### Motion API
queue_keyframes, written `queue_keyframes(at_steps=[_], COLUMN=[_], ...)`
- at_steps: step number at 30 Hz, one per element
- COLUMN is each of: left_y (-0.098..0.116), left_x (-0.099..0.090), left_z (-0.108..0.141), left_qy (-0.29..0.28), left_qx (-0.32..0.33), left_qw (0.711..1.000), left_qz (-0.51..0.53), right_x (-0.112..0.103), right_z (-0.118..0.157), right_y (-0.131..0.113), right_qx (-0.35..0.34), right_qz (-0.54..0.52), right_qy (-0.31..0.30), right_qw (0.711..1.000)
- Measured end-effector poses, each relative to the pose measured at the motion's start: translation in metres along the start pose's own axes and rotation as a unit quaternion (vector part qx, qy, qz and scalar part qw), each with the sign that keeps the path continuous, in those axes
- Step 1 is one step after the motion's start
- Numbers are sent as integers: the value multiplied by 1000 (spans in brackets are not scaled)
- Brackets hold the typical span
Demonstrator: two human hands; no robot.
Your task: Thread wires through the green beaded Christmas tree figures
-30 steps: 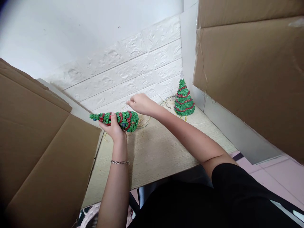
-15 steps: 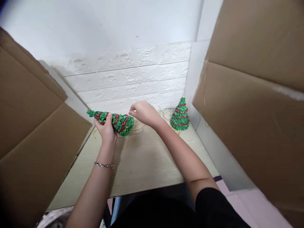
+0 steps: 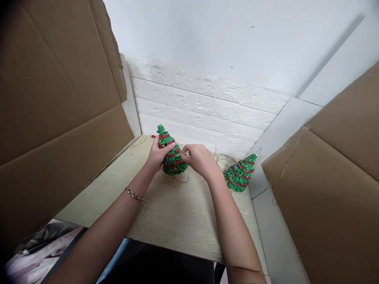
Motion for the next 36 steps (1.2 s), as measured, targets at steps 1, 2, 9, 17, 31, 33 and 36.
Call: queue_keyframes(at_steps=[1,2,9,17,31,33,36], left_y=[0,0,-5,-7,-7,-7,-7], left_x=[1,2,3,1,-1,-3,-4], left_z=[1,1,2,1,1,0,0], left_qy=[-4,-9,-33,-36,8,17,28], left_qx=[3,6,-5,-6,-49,-52,-53], left_qw=[1000,1000,999,999,996,994,994], left_qz=[-3,-7,-25,-39,74,92,94], right_x=[3,5,12,14,15,14,14], right_z=[0,0,1,-2,-7,-7,-6], right_y=[-1,-1,0,-1,-7,-7,-9], right_qx=[0,-1,15,14,-33,-30,-36], right_qz=[2,4,32,14,-23,-3,20], right_qy=[-14,-26,-57,-34,33,49,66], right_qw=[1000,1000,998,999,999,998,997])
Point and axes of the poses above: each hand's wrist, its own z-axis away from the middle knuckle, its own x-axis out of the palm, y = z × x, the point moved 5 cm from there along -z, towards the middle knuckle, and after that the axes turned 13 degrees about z, right-handed, at the moved point
